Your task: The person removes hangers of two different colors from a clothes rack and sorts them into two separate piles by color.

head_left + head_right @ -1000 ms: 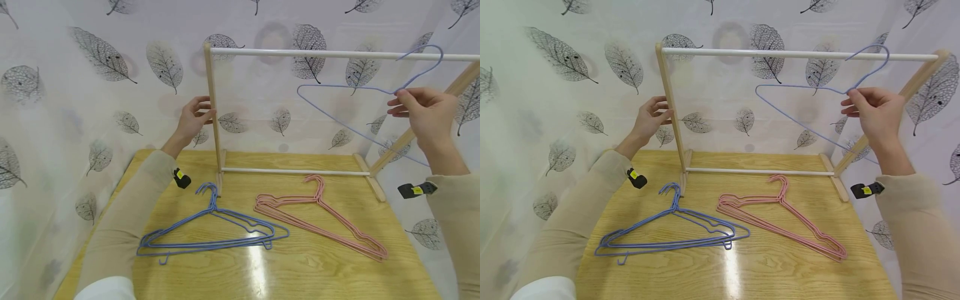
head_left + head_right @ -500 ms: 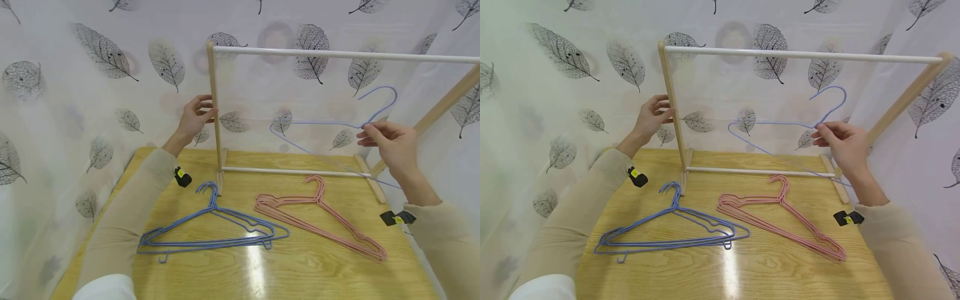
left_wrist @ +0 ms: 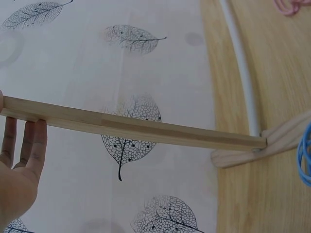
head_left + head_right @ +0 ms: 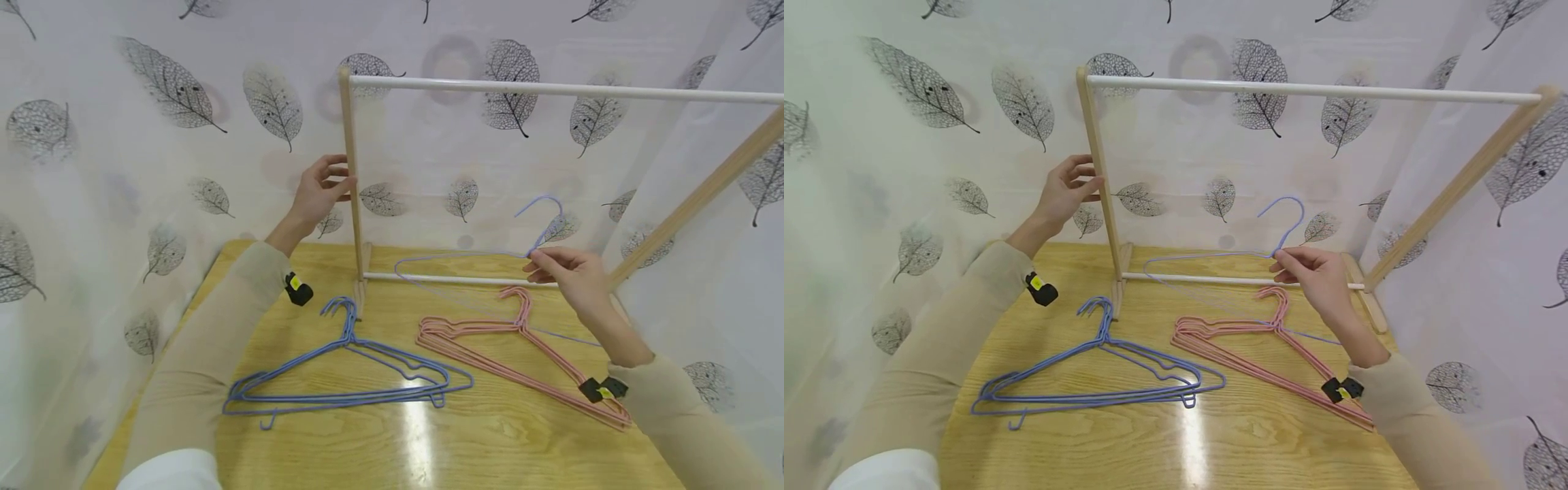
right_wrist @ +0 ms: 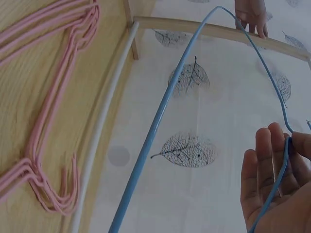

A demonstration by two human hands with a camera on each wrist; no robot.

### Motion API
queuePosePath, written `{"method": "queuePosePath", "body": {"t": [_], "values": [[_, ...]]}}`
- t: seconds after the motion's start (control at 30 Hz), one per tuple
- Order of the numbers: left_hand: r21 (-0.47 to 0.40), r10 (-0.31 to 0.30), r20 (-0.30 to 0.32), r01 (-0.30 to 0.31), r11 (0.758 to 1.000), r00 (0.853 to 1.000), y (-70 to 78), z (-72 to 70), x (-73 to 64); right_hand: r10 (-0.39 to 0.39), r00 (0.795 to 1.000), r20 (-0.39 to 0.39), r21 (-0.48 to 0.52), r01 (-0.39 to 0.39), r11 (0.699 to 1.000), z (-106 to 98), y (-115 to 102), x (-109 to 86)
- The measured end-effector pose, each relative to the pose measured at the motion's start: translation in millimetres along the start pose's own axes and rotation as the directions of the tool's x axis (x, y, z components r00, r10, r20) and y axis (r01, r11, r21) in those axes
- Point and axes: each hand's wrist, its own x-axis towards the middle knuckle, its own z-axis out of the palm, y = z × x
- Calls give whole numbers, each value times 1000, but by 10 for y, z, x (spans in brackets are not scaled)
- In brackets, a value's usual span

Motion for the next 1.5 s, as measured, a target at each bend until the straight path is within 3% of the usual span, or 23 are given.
{"method": "queuePosePath", "body": {"t": [0.3,0.47,0.6,1.07,1.23,1.5], "values": [[8,-11,-9,11,1000,1000,-20,-12,-1,112,989,92,18,-114,993,446,256,-59],[8,-7,-9,7,1000,1000,-30,-15,0,171,974,152,-35,-167,985,720,369,-76],[0,-4,-9,4,1000,1000,-34,-15,-3,207,957,202,-22,-207,978,945,436,-95],[-5,-4,-16,4,1000,1000,-41,1,-10,189,921,341,65,-223,973,1752,632,-155],[-11,-1,-18,1,1000,1000,-35,-2,-2,222,893,392,95,-279,955,2030,700,-213],[-4,-5,-19,5,1000,1000,-26,12,16,294,851,435,41,-345,938,2285,744,-207]]}}
